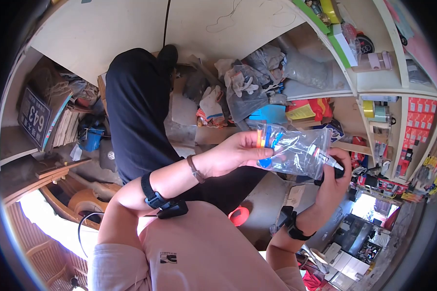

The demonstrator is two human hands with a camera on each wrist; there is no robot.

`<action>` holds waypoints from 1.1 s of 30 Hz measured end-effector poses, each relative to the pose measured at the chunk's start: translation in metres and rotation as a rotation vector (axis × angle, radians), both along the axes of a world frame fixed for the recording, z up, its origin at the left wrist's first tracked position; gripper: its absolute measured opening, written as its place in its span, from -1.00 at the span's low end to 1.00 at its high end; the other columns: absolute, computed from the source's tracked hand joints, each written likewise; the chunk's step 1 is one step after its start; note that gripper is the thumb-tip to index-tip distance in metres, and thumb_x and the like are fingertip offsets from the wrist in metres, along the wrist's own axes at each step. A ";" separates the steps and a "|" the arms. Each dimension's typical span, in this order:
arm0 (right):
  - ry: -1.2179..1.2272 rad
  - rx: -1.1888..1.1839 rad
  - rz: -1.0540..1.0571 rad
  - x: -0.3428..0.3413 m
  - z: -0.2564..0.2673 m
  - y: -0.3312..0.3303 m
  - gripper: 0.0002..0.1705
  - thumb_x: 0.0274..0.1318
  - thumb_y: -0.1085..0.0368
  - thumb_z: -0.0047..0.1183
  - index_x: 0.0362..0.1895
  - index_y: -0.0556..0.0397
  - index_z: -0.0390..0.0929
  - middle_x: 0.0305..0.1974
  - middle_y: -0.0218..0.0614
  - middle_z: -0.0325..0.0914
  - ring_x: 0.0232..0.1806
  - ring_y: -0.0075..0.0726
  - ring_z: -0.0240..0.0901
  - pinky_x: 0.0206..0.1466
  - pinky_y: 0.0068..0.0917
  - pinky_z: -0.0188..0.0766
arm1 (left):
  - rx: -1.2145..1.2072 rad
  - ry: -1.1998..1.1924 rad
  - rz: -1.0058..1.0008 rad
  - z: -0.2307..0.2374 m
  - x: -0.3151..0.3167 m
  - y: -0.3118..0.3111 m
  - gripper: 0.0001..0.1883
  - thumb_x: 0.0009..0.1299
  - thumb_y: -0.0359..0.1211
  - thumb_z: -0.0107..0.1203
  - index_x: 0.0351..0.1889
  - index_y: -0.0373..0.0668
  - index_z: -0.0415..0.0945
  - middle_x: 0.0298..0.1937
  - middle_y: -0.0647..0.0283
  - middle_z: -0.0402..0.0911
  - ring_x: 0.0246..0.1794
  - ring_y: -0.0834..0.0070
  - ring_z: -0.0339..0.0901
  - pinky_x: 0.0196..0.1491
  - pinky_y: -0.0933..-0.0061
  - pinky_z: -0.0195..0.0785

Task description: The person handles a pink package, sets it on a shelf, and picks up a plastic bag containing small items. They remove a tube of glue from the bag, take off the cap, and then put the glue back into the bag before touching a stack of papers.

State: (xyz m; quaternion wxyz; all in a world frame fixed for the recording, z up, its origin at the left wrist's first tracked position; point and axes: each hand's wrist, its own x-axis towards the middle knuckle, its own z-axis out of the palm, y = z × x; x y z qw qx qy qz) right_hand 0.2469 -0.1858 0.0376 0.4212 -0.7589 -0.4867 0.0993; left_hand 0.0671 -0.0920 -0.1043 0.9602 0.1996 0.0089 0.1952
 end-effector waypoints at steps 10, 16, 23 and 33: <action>0.130 -0.230 0.190 0.003 0.007 -0.001 -0.71 -0.03 0.54 0.01 -0.15 0.24 0.59 -0.24 -0.33 0.58 -0.22 -0.61 0.40 -0.17 -0.65 0.29 | -0.012 0.001 -0.030 -0.008 -0.017 -0.002 -0.66 0.49 -0.40 0.02 0.21 -0.22 0.38 0.11 0.26 0.56 0.13 0.54 0.50 0.24 0.45 0.35; 0.309 -0.303 0.317 0.008 0.007 -0.005 -0.65 -0.01 0.55 -0.01 -0.07 0.28 0.58 -0.18 -0.30 0.57 -0.21 -0.56 0.40 -0.11 -0.66 0.26 | -0.141 -0.037 -0.055 -0.020 -0.017 -0.008 -0.64 0.50 -0.42 -0.01 0.24 -0.24 0.35 0.15 0.23 0.52 0.17 0.50 0.48 0.26 0.38 0.36; 0.442 -0.119 0.299 0.009 0.001 -0.016 -0.62 -0.11 0.45 0.09 -0.11 0.29 0.60 -0.15 -0.25 0.56 -0.19 -0.49 0.41 -0.03 -0.58 0.24 | -0.156 -0.037 -0.095 -0.017 -0.022 -0.006 -0.58 0.51 -0.44 -0.04 0.32 -0.25 0.26 0.16 0.20 0.51 0.17 0.44 0.48 0.24 0.31 0.39; 0.334 -0.181 0.224 0.002 0.012 -0.014 -0.63 -0.05 0.33 0.11 -0.11 0.27 0.62 -0.15 -0.34 0.53 -0.27 -0.57 0.33 -0.15 -0.64 0.20 | -0.061 0.039 -0.081 -0.016 -0.024 -0.006 -0.52 0.48 -0.47 -0.01 0.36 -0.22 0.23 0.16 0.20 0.52 0.09 0.51 0.53 0.19 0.41 0.42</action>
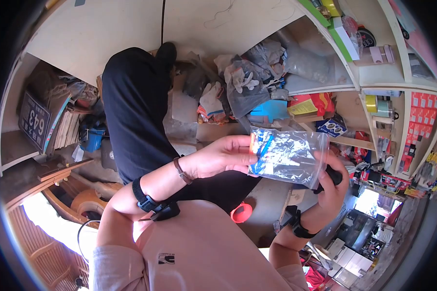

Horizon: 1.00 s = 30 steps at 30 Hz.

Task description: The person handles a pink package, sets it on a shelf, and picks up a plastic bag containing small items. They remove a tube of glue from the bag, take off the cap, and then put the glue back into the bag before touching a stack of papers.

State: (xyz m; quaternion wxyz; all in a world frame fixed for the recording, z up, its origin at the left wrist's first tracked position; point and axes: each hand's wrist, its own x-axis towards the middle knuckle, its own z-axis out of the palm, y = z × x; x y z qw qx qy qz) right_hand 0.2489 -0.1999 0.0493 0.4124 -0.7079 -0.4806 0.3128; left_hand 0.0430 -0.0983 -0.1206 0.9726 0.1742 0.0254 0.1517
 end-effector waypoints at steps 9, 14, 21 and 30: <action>-0.027 0.159 0.033 -0.006 -0.007 0.000 -0.42 -0.11 0.33 0.27 0.09 0.22 0.51 -0.14 -0.37 0.52 -0.22 -0.53 0.36 -0.09 -0.58 0.31 | 0.207 0.041 0.125 0.008 0.000 -0.002 -0.56 0.38 -0.58 0.11 0.22 -0.21 0.37 0.04 0.27 0.62 0.02 0.61 0.54 0.16 0.49 0.38; -0.280 0.131 -0.029 -0.008 -0.003 -0.005 -0.44 -0.22 0.50 0.27 0.03 0.17 0.57 -0.24 -0.41 0.51 -0.28 -0.55 0.35 -0.16 -0.58 0.29 | 0.230 0.063 0.332 0.022 0.003 -0.002 -0.37 0.28 -0.55 0.22 0.32 -0.19 0.24 0.28 0.23 0.39 0.26 0.49 0.35 0.32 0.37 0.19; -0.271 -0.051 0.202 -0.037 -0.002 0.012 -0.51 -0.22 0.50 0.28 -0.04 0.05 0.64 -0.45 -0.35 0.41 -0.40 -0.43 0.36 -0.29 -0.51 0.28 | 1.075 0.261 0.568 0.051 0.004 0.023 -0.41 0.21 -0.38 0.34 0.22 -0.19 0.39 0.20 0.21 0.43 0.29 0.33 0.31 0.35 0.29 0.10; -0.049 0.021 -0.014 -0.033 -0.018 0.004 -0.42 -0.30 0.40 0.43 -0.03 0.09 0.61 -0.37 -0.42 0.63 -0.43 -0.59 0.36 -0.34 -0.60 0.25 | 0.597 0.183 0.533 0.067 0.009 0.020 -0.88 0.32 -0.51 0.21 -0.20 -0.26 0.58 -0.24 0.31 0.52 -0.21 0.55 0.41 -0.12 0.54 0.25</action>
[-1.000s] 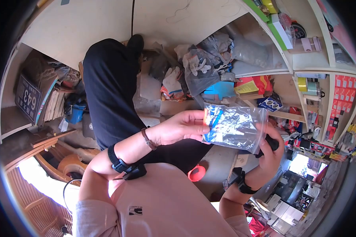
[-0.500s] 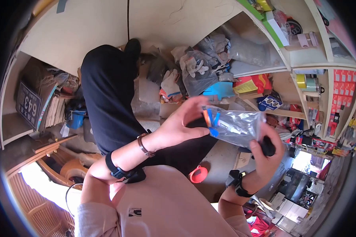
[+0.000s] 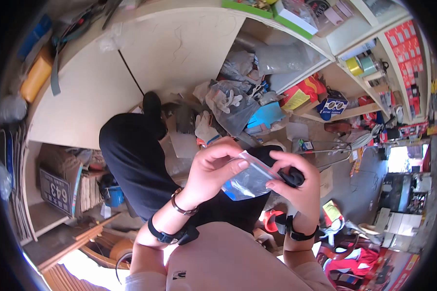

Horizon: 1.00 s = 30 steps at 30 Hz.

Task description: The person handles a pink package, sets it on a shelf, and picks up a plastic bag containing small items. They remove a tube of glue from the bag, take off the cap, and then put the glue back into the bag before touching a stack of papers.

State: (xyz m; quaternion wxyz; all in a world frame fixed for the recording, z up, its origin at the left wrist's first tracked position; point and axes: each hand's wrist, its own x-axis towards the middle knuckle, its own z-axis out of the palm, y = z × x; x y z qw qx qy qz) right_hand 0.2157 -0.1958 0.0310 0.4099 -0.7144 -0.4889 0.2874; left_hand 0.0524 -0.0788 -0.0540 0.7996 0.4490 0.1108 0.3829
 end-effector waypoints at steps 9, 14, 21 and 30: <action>0.324 0.278 -0.154 0.004 -0.045 -0.012 -0.88 0.01 0.49 0.27 -0.34 0.23 0.60 -0.37 -0.29 0.60 -0.34 -0.53 0.49 -0.25 -0.61 0.39 | -0.086 0.089 0.011 -0.001 0.009 -0.004 -0.80 0.39 -0.49 0.15 -0.04 -0.28 0.54 -0.05 0.32 0.58 -0.07 0.61 0.49 0.02 0.53 0.33; 0.637 0.359 -0.366 0.006 -0.047 -0.015 -0.91 0.12 0.42 0.18 -0.31 0.19 0.57 -0.39 -0.36 0.55 -0.34 -0.58 0.44 -0.19 -0.61 0.36 | 0.214 0.204 -0.246 -0.011 0.021 -0.008 -0.68 0.33 -0.46 0.24 0.04 -0.30 0.52 -0.02 0.28 0.60 -0.02 0.58 0.50 0.12 0.47 0.34; 0.351 0.221 -0.264 0.019 -0.059 -0.028 -0.65 -0.06 0.34 0.34 -0.14 0.15 0.59 -0.32 -0.47 0.60 -0.25 -0.65 0.42 -0.08 -0.63 0.32 | -0.184 0.328 -0.165 -0.022 0.026 -0.028 -0.80 0.35 -0.58 0.17 -0.08 -0.29 0.56 -0.14 0.31 0.62 -0.13 0.58 0.55 -0.04 0.53 0.44; 0.103 0.350 -0.363 0.012 -0.094 -0.054 -0.77 0.01 0.22 0.31 -0.34 0.08 0.59 -0.45 -0.23 0.59 -0.43 -0.19 0.56 -0.32 -0.36 0.41 | -0.038 0.387 0.011 -0.014 0.042 -0.029 -0.75 0.51 -0.30 -0.01 -0.04 -0.33 0.46 -0.07 0.18 0.56 -0.07 0.51 0.47 0.04 0.42 0.32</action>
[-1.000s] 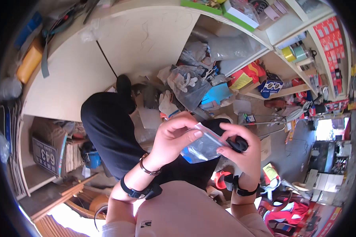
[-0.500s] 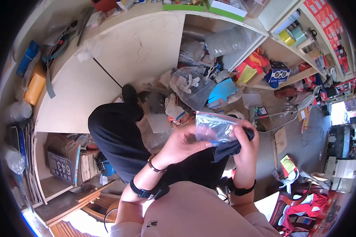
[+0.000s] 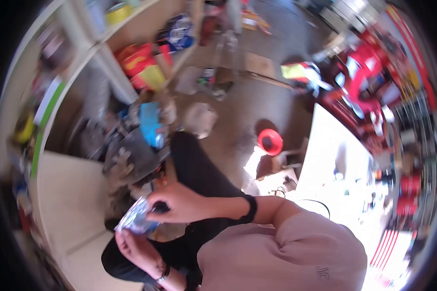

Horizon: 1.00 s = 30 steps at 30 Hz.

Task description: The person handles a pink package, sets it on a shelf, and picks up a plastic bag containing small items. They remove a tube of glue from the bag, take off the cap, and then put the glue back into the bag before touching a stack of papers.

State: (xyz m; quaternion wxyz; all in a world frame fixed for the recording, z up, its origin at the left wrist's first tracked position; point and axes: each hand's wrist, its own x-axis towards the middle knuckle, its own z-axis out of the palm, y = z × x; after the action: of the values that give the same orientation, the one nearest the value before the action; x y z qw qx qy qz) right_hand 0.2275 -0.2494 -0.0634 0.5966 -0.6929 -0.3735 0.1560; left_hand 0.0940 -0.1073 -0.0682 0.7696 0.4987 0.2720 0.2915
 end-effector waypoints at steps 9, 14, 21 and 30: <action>0.205 0.232 -0.204 0.024 -0.013 -0.058 -0.77 0.04 0.25 0.24 -0.26 0.12 0.60 -0.27 -0.27 0.65 -0.21 -0.28 0.61 -0.13 -0.44 0.47 | 0.164 0.130 -0.223 0.009 0.040 -0.049 -0.79 0.46 -0.34 0.04 -0.09 -0.30 0.49 -0.14 0.19 0.54 -0.15 0.46 0.44 -0.05 0.40 0.32; 0.154 0.268 -0.300 0.031 -0.026 -0.084 -0.77 0.01 0.25 0.25 -0.28 0.12 0.61 -0.30 -0.25 0.64 -0.23 -0.23 0.61 -0.15 -0.41 0.48 | 0.249 0.152 -0.355 0.016 0.056 -0.069 -0.84 0.46 -0.36 0.06 -0.18 -0.27 0.55 -0.21 0.25 0.54 -0.21 0.46 0.42 -0.08 0.40 0.31; 0.211 0.387 -0.389 0.037 -0.039 -0.114 -0.76 0.00 0.23 0.26 -0.29 0.10 0.61 -0.31 -0.24 0.64 -0.23 -0.19 0.61 -0.15 -0.39 0.48 | 0.449 0.338 -0.472 0.016 0.068 -0.083 -0.82 0.44 -0.30 0.10 -0.26 -0.24 0.54 -0.27 0.33 0.50 -0.30 0.57 0.35 -0.26 0.55 0.17; 0.198 0.432 -0.389 0.044 -0.044 -0.149 -0.80 -0.01 0.24 0.24 -0.32 0.07 0.61 -0.32 -0.25 0.63 -0.24 -0.18 0.60 -0.17 -0.38 0.47 | 0.642 0.465 -0.466 0.034 0.075 -0.144 -0.77 0.41 -0.31 0.16 -0.20 -0.35 0.55 -0.27 0.22 0.54 -0.23 0.46 0.45 -0.18 0.49 0.37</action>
State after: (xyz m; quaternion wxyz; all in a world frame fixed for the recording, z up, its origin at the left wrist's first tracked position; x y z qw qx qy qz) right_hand 0.2711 -0.3985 -0.1072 0.7825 -0.5898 -0.1982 0.0226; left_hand 0.1690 -0.2513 -0.0346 0.5397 0.8120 0.2137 0.0606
